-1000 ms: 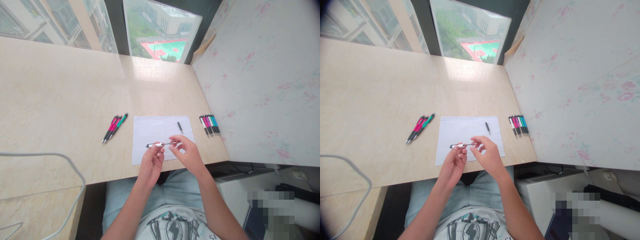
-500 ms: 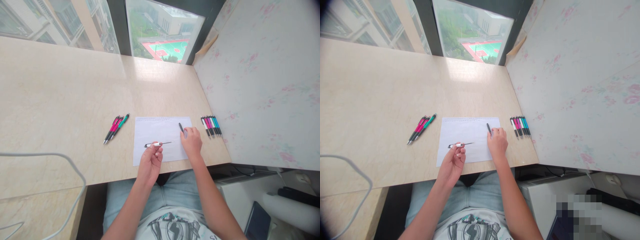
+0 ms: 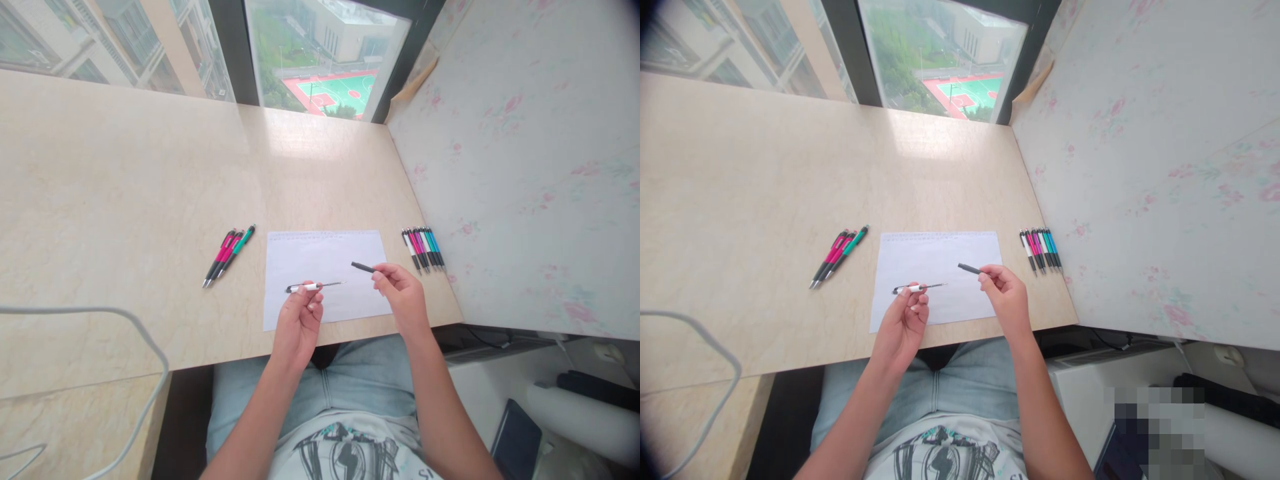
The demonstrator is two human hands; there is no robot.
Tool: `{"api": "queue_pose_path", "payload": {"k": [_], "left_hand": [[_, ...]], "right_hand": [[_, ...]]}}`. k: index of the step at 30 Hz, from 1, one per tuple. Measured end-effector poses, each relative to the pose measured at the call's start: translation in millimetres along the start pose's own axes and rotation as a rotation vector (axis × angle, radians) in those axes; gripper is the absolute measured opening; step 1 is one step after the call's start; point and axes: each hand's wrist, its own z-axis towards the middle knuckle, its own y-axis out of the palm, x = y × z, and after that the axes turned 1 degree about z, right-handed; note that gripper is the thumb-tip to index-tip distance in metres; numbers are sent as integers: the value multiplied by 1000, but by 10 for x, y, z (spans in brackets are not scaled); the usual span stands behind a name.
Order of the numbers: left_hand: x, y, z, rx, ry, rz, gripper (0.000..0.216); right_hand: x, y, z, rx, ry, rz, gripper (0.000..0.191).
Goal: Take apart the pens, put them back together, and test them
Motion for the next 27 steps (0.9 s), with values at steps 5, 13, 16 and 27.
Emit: {"api": "queue_pose_path", "payload": {"k": [5, 13, 16, 27], "left_hand": [[-36, -23, 6, -11, 15, 31, 13], [-43, -22, -17, -20, 32, 71, 15], [-45, -24, -21, -22, 43, 95, 15], [-97, 25, -54, -36, 40, 171, 19]], "right_hand": [[-154, -151, -147, -39, 10, 157, 20], [-279, -154, -199, -73, -29, 18, 19], [-282, -107, -198, -115, -24, -18, 20], [-238, 111, -254, -257, -12, -30, 20]]}}
